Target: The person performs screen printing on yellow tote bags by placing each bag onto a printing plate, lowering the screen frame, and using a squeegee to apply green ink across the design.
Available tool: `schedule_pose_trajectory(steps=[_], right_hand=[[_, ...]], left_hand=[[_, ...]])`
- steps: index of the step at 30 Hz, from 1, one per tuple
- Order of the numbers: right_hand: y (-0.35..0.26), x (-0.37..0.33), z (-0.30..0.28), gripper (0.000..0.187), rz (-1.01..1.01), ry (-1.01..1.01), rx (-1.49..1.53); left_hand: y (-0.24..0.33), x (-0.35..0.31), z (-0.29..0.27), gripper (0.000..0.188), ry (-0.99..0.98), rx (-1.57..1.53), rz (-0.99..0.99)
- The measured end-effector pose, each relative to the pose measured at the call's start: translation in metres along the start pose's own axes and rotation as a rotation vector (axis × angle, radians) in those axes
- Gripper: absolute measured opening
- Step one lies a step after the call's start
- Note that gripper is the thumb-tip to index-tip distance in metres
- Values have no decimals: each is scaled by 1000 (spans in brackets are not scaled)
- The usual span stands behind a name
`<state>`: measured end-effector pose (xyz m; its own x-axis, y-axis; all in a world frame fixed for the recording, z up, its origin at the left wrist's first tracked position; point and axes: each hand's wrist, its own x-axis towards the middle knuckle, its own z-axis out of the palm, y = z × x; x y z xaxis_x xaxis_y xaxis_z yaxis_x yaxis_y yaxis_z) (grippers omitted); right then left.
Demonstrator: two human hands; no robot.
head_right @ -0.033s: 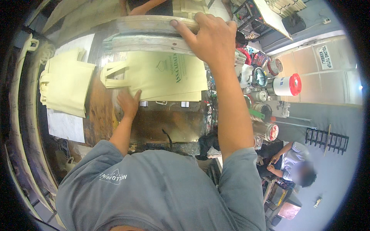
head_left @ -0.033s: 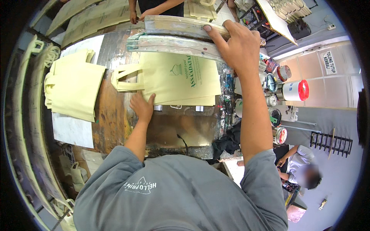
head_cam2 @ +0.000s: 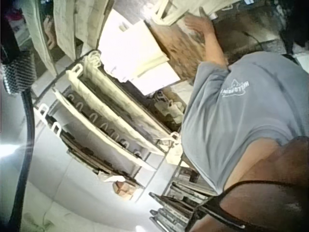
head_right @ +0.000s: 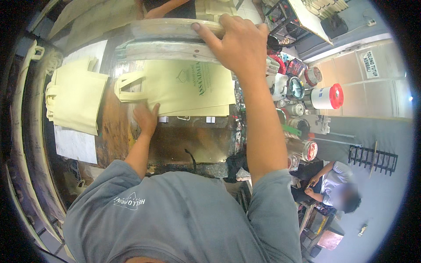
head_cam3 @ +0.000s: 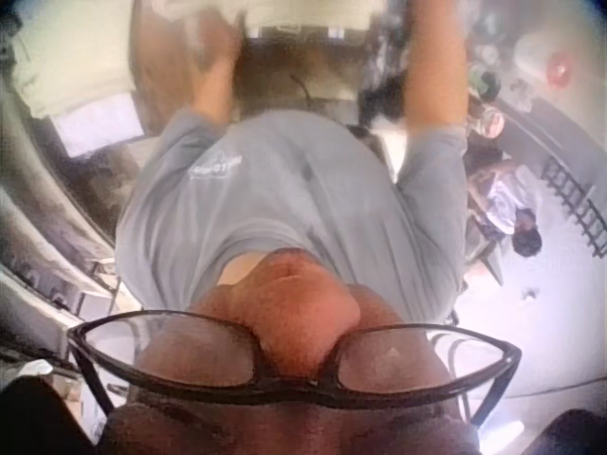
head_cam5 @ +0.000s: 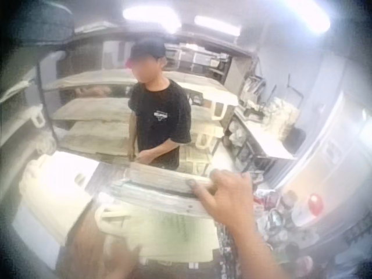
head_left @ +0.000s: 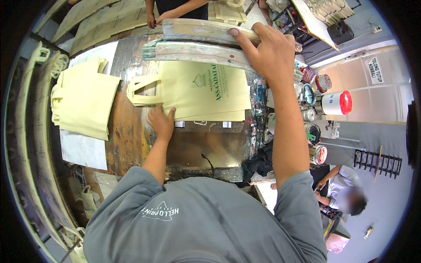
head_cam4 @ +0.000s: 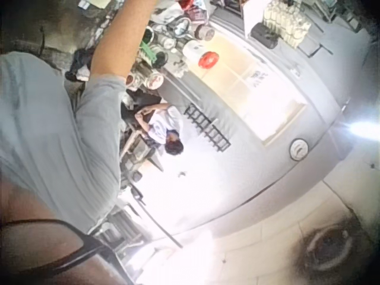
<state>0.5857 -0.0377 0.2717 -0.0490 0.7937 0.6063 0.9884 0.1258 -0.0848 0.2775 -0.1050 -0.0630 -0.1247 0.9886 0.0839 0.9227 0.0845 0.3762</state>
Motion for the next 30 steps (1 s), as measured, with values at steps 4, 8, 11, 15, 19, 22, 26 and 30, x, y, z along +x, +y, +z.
schedule_pose_trajectory(steps=[4,8,11,15,19,22,26,30], right_hand=[[-1,-5,-1,64,25,-8,0],[-1,-2,3,66,18,4,14],[4,11,-1,66,14,-11,3],[12,13,2,66,8,-3,25],[7,-4,-3,65,13,-18,-31],[-5,2,-1,65,-34,27,14],[-4,12,4,66,-8,43,-12],[6,24,-4,72,28,-82,-46]], left_hand=[[0,10,-4,43,20,-89,17],[-6,29,6,31,11,-183,-33],[8,82,-22,29,25,-394,140],[-9,162,-118,31,-43,-522,215],[-110,212,-207,33,-82,-483,137],[-199,228,-222,50,228,-63,-17],[-95,141,-73,73,-40,-330,216],[91,-45,-1,100,-314,13,893]])
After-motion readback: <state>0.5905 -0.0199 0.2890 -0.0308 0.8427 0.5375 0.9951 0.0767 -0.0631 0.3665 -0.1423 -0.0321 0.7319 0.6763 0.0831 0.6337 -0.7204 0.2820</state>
